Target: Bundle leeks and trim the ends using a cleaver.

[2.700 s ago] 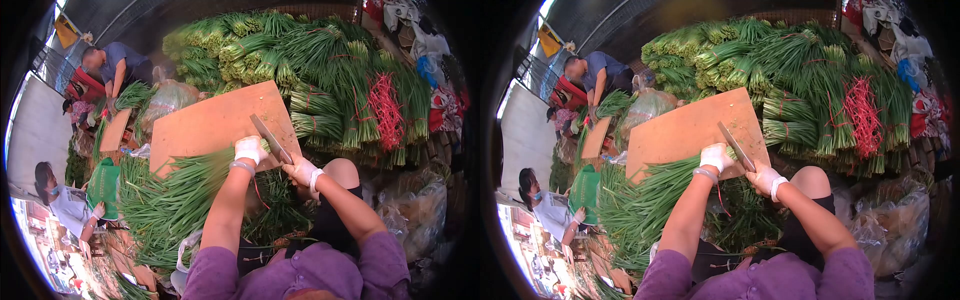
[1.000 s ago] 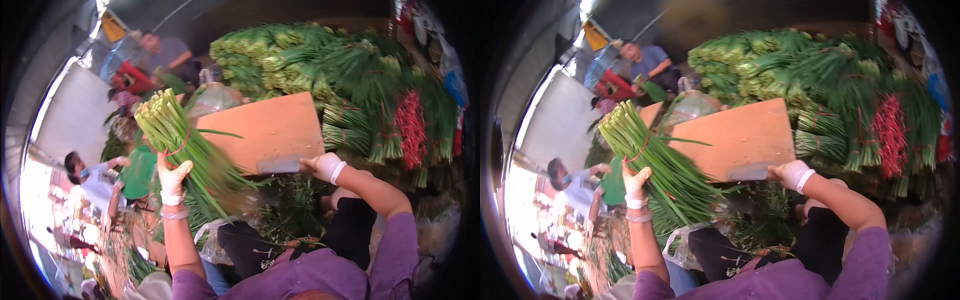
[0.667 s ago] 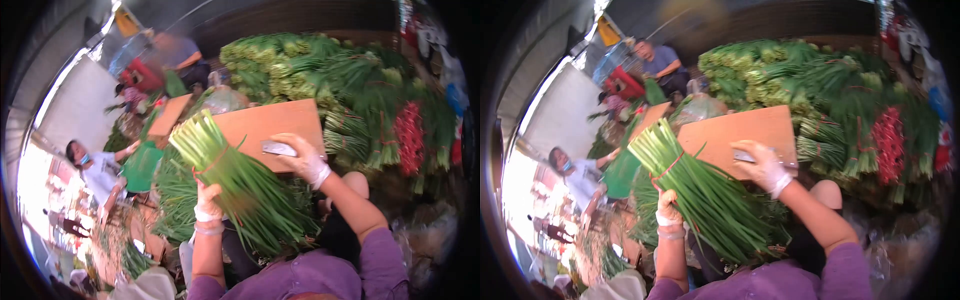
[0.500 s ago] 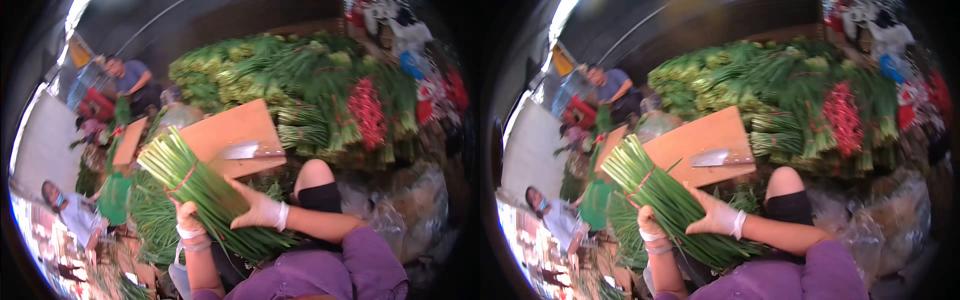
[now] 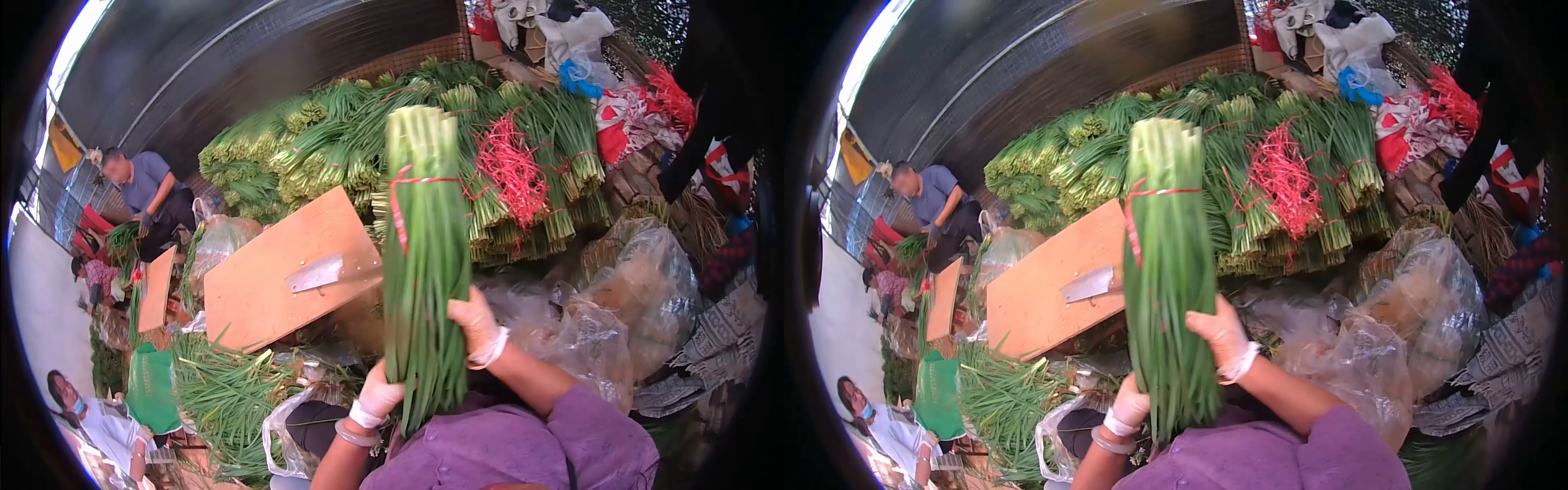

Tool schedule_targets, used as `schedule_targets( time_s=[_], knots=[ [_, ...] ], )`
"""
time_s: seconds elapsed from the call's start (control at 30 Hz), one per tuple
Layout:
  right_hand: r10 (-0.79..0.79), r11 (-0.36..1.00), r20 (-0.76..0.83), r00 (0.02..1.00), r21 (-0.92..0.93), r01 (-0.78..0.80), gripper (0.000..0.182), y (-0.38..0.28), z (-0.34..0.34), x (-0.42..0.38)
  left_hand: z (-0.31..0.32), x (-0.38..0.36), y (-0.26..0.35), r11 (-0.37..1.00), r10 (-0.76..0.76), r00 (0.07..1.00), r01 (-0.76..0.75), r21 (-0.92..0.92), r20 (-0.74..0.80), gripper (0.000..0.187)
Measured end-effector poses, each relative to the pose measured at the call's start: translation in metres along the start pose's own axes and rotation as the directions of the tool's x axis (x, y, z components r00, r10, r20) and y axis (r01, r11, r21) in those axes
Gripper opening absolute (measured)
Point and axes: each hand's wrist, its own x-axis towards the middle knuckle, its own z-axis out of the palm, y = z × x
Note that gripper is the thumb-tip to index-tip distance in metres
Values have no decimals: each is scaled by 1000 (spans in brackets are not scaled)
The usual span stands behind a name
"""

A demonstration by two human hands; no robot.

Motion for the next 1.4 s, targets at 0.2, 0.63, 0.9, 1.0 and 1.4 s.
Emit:
schedule_targets(
  time_s=[0.2,0.63,0.9,1.0,1.4],
  knots=[
    [-371,889,-308,876,-389,240,32,-82,-98,-15,-54,-23,-47,979,-87,989,108,175,-120,54],
    [-788,16,94,609,-985,172,51,-255,-180,-51,-116,-29,-53,994,-11,920,54,100,-392,50],
    [165,-943,507,846,-169,285,54,-286,-50,90,-141,-44,-68,992,2,857,65,112,-515,47],
    [472,-881,287,834,126,455,54,-271,-8,167,-141,-53,-68,994,-24,800,85,74,-599,47],
    [468,-878,11,883,-101,467,53,-13,-172,421,-138,-72,-81,958,-217,633,283,-39,-743,52]
  ],
)
